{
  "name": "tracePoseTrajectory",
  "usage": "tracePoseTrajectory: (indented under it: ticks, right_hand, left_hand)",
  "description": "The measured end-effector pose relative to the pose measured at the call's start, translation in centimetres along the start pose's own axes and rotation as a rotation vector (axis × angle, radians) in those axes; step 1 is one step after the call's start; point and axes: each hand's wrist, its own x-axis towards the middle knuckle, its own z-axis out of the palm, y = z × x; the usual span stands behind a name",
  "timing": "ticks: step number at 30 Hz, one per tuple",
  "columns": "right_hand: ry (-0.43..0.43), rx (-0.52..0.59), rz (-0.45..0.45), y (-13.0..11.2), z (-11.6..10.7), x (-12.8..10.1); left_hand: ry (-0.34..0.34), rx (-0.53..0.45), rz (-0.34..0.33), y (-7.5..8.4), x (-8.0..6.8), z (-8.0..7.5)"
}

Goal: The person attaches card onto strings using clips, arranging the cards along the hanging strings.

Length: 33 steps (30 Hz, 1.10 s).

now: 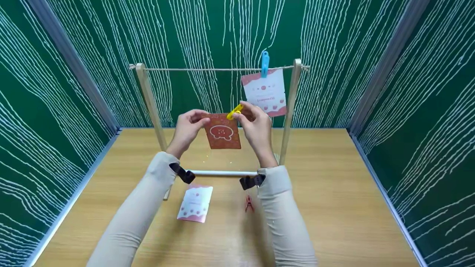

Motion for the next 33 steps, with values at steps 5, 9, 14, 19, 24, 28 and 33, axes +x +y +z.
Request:
tracePoseTrajectory:
  ticks: [5,9,14,19,24,28,33]
  right_hand:
    - [0.005,0.036,-0.037,-1.2,0.2,0.8]
    - [0.006,0.038,-0.048,-2.2,0.2,1.3]
    - [0.04,0.029,-0.051,-3.1,0.2,2.1]
    - [0.072,0.004,-0.066,-3.8,0.1,2.7]
    - [0.102,0.042,-0.065,-4.4,0.4,3.4]
    - [0.134,0.074,-0.071,-4.9,0.6,3.9]
    - [0.163,0.077,-0.106,-5.3,0.7,4.4]
  left_hand:
    - [0.012,-0.029,0.015,1.6,0.7,0.1]
    - [0.019,-0.025,0.035,2.7,1.3,0.1]
    - [0.031,-0.049,0.061,3.8,1.9,0.0]
    - [0.056,-0.058,0.075,4.9,2.5,0.0]
    - [0.074,-0.08,0.077,5.6,3.1,0.2]
    - [0.09,-0.077,0.092,6.2,3.5,0.2]
    - [0.102,-0.058,0.119,6.9,3.8,0.3]
